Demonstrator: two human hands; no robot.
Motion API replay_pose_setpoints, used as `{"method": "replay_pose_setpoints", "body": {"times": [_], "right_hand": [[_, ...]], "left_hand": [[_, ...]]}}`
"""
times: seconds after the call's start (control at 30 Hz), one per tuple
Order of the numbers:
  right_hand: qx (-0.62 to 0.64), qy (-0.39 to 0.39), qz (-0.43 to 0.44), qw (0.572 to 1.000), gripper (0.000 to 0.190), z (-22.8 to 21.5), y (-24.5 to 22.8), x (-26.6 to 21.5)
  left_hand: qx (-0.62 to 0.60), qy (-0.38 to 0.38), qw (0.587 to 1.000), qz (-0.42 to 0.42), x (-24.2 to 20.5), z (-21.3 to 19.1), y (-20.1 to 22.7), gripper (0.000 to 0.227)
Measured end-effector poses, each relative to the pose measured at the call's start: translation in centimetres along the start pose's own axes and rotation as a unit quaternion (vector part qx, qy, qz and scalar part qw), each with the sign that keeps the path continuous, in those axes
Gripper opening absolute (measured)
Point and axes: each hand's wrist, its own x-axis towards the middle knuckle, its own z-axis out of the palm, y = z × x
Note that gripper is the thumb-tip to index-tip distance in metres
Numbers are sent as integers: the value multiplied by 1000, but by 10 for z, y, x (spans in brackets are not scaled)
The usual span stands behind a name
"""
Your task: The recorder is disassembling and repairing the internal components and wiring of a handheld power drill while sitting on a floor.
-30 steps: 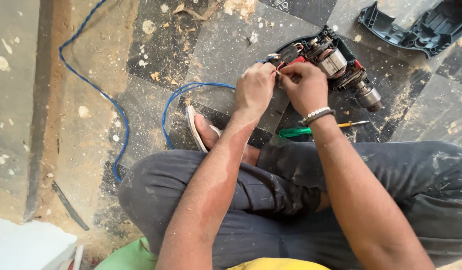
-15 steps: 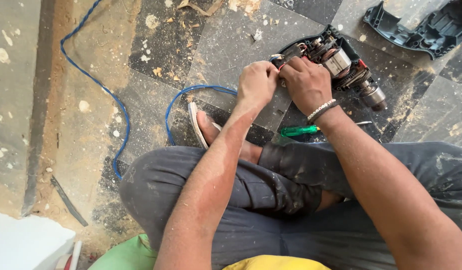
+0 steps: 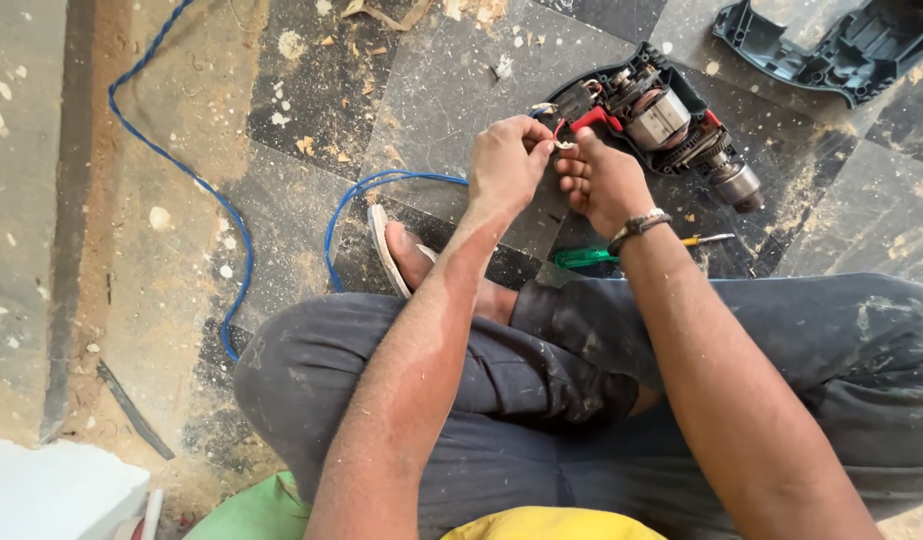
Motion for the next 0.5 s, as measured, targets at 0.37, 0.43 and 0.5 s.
{"method": "replay_pose_setpoints", "body": {"times": [0.37, 0.43, 0.5], "right_hand": [[-113, -24, -199, 973, 11, 1, 6, 5], [-149, 1, -220, 964, 11, 5, 8, -2], [-146, 9, -230, 962, 12, 8, 9, -9]], "left_hand": [[-13, -8, 999, -32, 4, -7, 17, 25], [-15, -18, 999, -46, 6, -6, 17, 27], [-18, -30, 996, -84, 11, -1, 14, 22]]}}
